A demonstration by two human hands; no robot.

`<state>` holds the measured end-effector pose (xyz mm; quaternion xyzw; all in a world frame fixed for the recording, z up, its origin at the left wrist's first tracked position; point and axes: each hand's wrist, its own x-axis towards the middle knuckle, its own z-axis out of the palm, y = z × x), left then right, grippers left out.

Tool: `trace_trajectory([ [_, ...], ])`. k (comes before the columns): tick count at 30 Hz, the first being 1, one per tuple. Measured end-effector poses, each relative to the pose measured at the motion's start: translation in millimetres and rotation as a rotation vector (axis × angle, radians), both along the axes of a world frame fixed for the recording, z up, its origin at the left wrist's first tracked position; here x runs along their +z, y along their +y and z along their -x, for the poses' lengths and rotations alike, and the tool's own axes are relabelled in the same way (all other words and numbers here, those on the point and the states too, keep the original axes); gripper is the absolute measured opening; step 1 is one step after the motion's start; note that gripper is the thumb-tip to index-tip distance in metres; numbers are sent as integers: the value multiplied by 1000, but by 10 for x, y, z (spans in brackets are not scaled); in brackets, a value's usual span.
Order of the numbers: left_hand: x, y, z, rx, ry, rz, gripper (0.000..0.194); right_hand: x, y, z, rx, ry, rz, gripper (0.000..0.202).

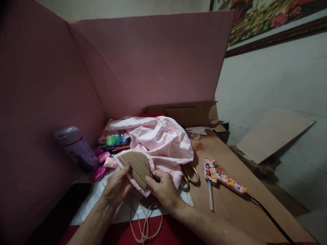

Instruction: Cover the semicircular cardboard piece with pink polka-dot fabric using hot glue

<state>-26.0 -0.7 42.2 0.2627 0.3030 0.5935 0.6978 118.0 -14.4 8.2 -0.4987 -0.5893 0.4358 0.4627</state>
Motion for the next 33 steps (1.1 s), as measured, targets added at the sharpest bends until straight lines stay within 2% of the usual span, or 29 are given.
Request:
trace_trajectory([
  [8, -7, 9, 8, -3, 20, -7, 35, 25, -13, -29, 12, -9, -59, 27],
  [15, -21, 16, 23, -28, 75, -21, 40, -13, 4, -42, -30, -92, -97, 28],
  [21, -14, 72, 97, 14, 50, 38, 38, 49, -33, -59, -173, -25, -71, 34],
  [23, -8, 87, 110, 29, 31, 54, 36, 42, -54, -49, -116, 36, 11, 38],
  [26, -14, 103, 112, 42, 14, 72, 34, 4, -77, -13, 63, 184, 152, 44],
  [28, -26, 110, 109, 35, 8, 75, 33, -22, -85, 14, 150, 266, 190, 43],
  [33, -44, 103, 100, 29, 4, 62, 33, -59, -97, 58, 156, 352, 222, 40],
])
